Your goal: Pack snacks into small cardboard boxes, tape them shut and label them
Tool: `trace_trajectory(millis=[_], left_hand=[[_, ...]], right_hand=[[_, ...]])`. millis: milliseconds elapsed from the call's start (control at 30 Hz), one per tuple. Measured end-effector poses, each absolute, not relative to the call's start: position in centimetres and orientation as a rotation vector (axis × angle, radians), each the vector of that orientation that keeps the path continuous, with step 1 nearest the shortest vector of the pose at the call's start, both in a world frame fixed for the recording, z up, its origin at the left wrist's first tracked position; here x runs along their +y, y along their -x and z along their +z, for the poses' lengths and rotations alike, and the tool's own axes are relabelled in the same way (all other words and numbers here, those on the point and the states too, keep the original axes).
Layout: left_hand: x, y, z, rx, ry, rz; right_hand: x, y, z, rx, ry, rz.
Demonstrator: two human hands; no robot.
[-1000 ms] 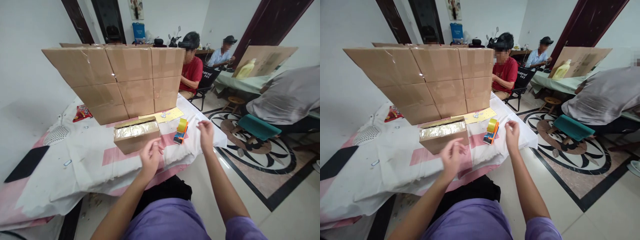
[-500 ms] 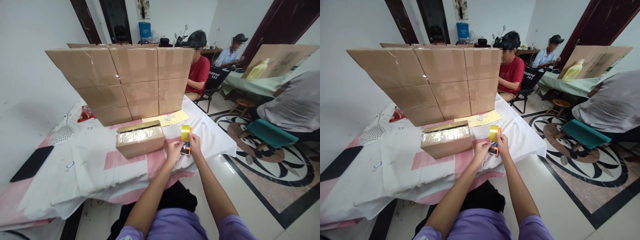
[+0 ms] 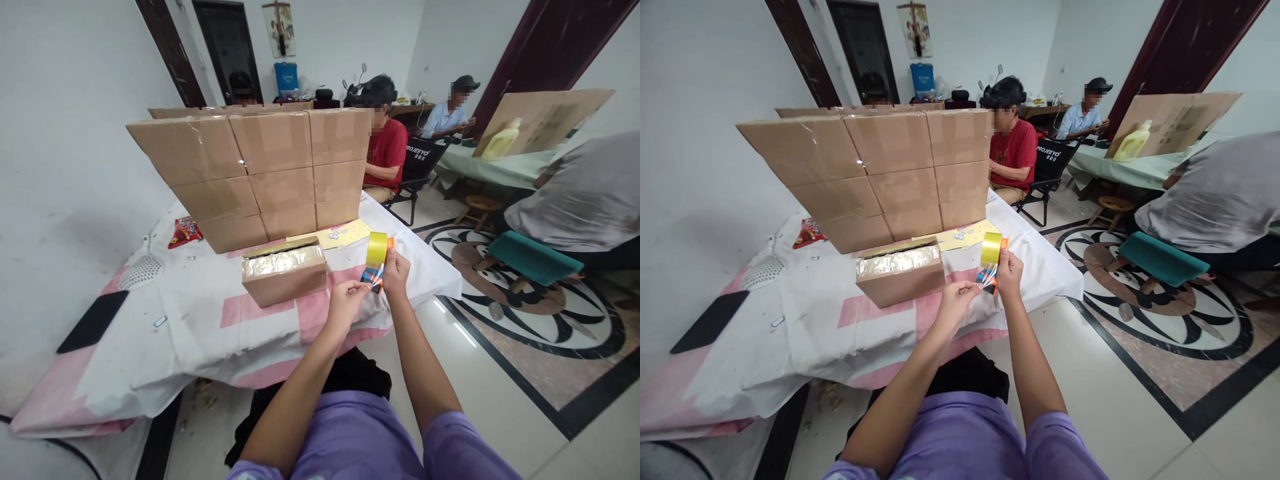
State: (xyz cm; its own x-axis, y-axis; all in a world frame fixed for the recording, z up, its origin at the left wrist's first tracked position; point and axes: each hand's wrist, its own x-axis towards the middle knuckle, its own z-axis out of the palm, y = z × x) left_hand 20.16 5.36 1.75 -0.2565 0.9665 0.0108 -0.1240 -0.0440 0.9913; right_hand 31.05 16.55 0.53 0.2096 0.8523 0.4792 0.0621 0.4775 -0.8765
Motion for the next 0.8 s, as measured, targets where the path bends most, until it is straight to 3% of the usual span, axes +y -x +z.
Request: trace_trajectory(millis=[300, 800], left_hand=[[3.1, -18.2, 2.8, 1.370, -1.167, 1.554], [0.1, -19.5, 3.4, 1.200, -0.941, 1.355]], right_hand=[[15.9, -30.0, 2.5, -1.106, 0.867, 0.785], [14.1, -28.6, 2.8, -0.850, 0.752, 0.869]])
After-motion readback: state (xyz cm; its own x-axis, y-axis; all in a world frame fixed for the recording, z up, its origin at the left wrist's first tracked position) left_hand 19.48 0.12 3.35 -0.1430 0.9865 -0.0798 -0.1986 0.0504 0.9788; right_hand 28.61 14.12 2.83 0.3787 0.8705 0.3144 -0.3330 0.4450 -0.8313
